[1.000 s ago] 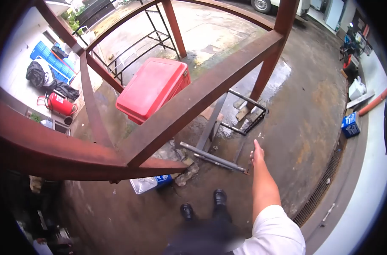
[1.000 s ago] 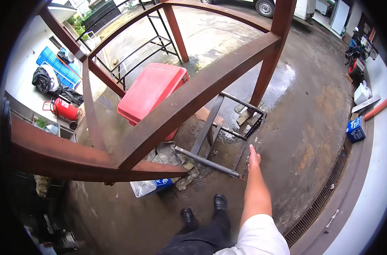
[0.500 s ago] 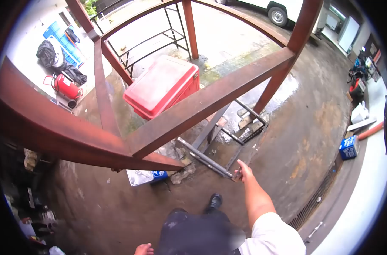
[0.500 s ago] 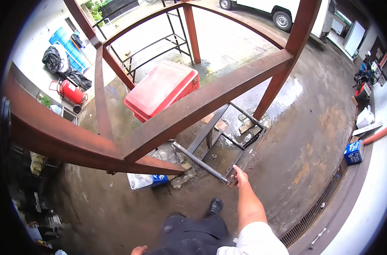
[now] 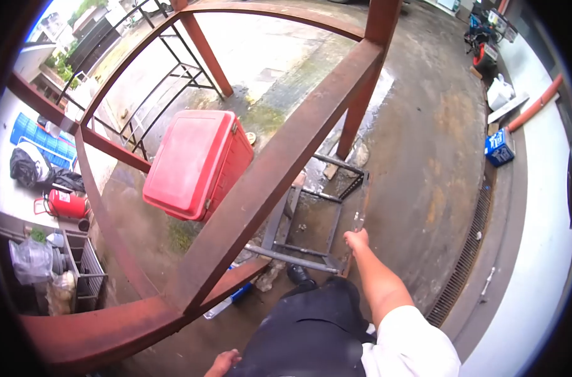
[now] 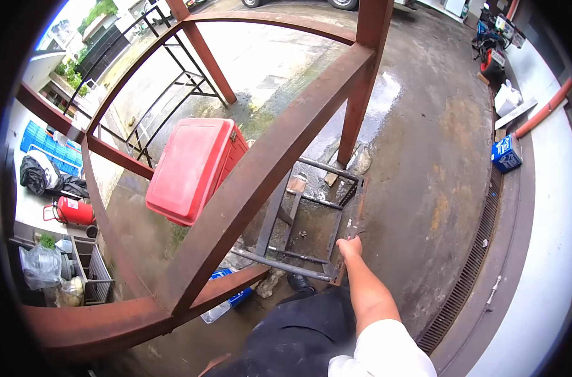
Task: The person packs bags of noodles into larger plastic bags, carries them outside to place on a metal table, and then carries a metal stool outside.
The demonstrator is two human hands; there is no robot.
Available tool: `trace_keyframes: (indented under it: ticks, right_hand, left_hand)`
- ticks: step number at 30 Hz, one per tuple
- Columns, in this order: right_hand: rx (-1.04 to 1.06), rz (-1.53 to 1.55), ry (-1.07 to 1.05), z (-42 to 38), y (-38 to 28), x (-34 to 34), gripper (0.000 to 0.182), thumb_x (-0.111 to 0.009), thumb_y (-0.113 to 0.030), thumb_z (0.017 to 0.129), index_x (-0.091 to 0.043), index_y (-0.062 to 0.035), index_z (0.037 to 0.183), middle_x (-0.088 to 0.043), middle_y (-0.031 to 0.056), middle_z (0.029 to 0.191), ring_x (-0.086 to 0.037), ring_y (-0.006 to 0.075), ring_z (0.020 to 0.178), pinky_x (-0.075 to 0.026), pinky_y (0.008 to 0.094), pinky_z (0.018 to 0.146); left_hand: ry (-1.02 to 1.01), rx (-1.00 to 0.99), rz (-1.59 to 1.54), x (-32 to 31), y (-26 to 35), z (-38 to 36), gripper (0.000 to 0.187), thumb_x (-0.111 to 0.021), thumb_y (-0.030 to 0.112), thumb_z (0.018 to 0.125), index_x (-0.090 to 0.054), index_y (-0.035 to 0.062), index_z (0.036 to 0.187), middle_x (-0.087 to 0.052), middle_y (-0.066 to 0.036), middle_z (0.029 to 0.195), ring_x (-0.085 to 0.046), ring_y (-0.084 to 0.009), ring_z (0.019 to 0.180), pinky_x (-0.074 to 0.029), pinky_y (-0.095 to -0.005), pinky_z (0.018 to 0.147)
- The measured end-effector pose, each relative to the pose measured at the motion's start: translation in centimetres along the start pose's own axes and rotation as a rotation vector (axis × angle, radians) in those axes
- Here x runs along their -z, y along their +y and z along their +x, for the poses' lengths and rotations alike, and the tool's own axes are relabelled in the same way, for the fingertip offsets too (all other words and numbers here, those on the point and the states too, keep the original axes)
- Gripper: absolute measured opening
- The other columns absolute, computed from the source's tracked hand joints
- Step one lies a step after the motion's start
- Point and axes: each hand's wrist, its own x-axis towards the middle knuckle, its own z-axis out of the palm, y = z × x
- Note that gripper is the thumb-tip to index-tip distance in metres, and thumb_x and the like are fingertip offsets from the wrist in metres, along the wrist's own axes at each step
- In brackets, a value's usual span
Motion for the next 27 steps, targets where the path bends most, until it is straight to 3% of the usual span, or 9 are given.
trace_keyframes:
  ticks: [5, 8, 14, 16, 18, 20, 24, 26, 27]
  right_hand:
    - [0.023, 0.008, -0.079, -1.3, -2.0, -2.8, 0.028, -0.071, -0.011, 0.058, -0.053, -0.0026, 0.078, -0.058, 0.0062, 0.064, -0.056, 0.0173, 0.053, -0.044, 0.0318, 0.047]
    - [0.023, -0.017, -0.064, -4.9, -9.0, -5.7, 0.05, -0.076, -0.015, 0.057, -0.053, 0.0022, 0.097, -0.062, 0.0147, 0.087, -0.061, 0.0267, 0.079, -0.049, 0.0355, 0.07]
    - [0.013, 0.05, -0.166, -1.7, -15.0, -11.6, 0.065, -0.08, -0.021, 0.058, -0.049, 0.008, 0.108, -0.059, 0.0213, 0.104, -0.06, 0.0305, 0.094, -0.048, 0.0367, 0.081]
    - [0.032, 0.034, -0.111, -0.5, -13.9, -11.5, 0.064, -0.081, -0.022, 0.059, -0.05, 0.0064, 0.107, -0.061, 0.0203, 0.098, -0.061, 0.0299, 0.087, -0.05, 0.0388, 0.071]
    - [-0.038, -0.008, -0.51, 1.8, -12.2, -10.2, 0.065, -0.08, -0.033, 0.063, -0.051, 0.004, 0.109, -0.059, 0.0212, 0.104, -0.061, 0.0321, 0.087, -0.051, 0.0405, 0.065]
    - [-0.049, -0.174, -0.768, -2.7, -16.1, -4.0, 0.061, -0.074, -0.043, 0.07, -0.052, -0.0002, 0.108, -0.059, 0.0191, 0.103, -0.062, 0.0317, 0.083, -0.05, 0.0417, 0.06]
    - [-0.357, -0.313, -1.005, 0.6, -11.6, -0.7, 0.053, -0.068, -0.049, 0.074, -0.058, -0.005, 0.103, -0.063, 0.0094, 0.087, -0.058, 0.0184, 0.064, -0.044, 0.0327, 0.05]
    - [0.001, -0.619, -0.943, 3.0, -8.5, 1.3, 0.044, -0.068, -0.046, 0.075, -0.063, -0.0061, 0.092, -0.062, 0.0056, 0.077, -0.054, 0.0149, 0.059, -0.042, 0.03, 0.049]
    - [0.094, -0.853, -0.957, 3.0, -8.1, 3.2, 0.034, -0.068, -0.04, 0.076, -0.063, -0.0076, 0.086, -0.06, 0.0038, 0.072, -0.052, 0.0141, 0.058, -0.043, 0.0302, 0.049]
  left_hand:
    - [0.017, 0.0, 0.055, 1.2, 5.5, -0.8, 0.041, -0.055, 0.042, 0.086, -0.059, 0.0053, 0.103, -0.063, -0.007, 0.088, -0.06, -0.02, 0.077, -0.048, -0.0355, 0.065]
    - [0.058, -0.026, 0.033, 0.4, 9.7, -4.3, 0.039, -0.056, 0.042, 0.085, -0.059, 0.0068, 0.101, -0.062, -0.006, 0.082, -0.057, -0.019, 0.073, -0.046, -0.0342, 0.062]
    - [0.159, -0.104, -0.154, -3.6, 12.6, -8.1, 0.034, -0.058, 0.042, 0.085, -0.06, 0.0099, 0.098, -0.059, -0.003, 0.07, -0.053, -0.017, 0.063, -0.044, -0.0315, 0.057]
    - [0.103, -0.123, 0.033, -4.7, 10.0, -6.7, 0.044, -0.053, 0.043, 0.087, -0.055, 0.0056, 0.11, -0.061, -0.01, 0.094, -0.059, -0.0227, 0.081, -0.047, -0.0361, 0.069]
    - [0.113, -0.07, -0.012, -6.8, 7.3, -5.7, 0.05, -0.05, 0.044, 0.088, -0.051, 0.0035, 0.118, -0.061, -0.014, 0.107, -0.062, -0.0255, 0.09, -0.049, -0.0383, 0.075]
    - [0.173, 0.066, -0.268, -10.2, 5.1, -6.1, 0.051, -0.049, 0.043, 0.088, -0.049, 0.0037, 0.12, -0.061, -0.014, 0.108, -0.062, -0.0257, 0.09, -0.049, -0.0382, 0.074]
    - [0.267, 0.106, -0.418, -18.8, 2.0, -7.4, 0.044, -0.051, 0.042, 0.088, -0.055, 0.0047, 0.111, -0.063, -0.011, 0.101, -0.062, -0.022, 0.084, -0.05, -0.0367, 0.069]
    - [0.264, 0.189, -0.439, -23.8, 0.3, -8.3, 0.041, -0.051, 0.042, 0.088, -0.058, 0.0057, 0.106, -0.063, -0.009, 0.095, -0.062, -0.0208, 0.079, -0.05, -0.0357, 0.066]
    - [0.135, 0.153, -0.364, -26.2, -1.6, -7.9, 0.038, -0.052, 0.043, 0.087, -0.062, 0.0076, 0.098, -0.063, -0.006, 0.084, -0.059, -0.0182, 0.073, -0.049, -0.0343, 0.063]
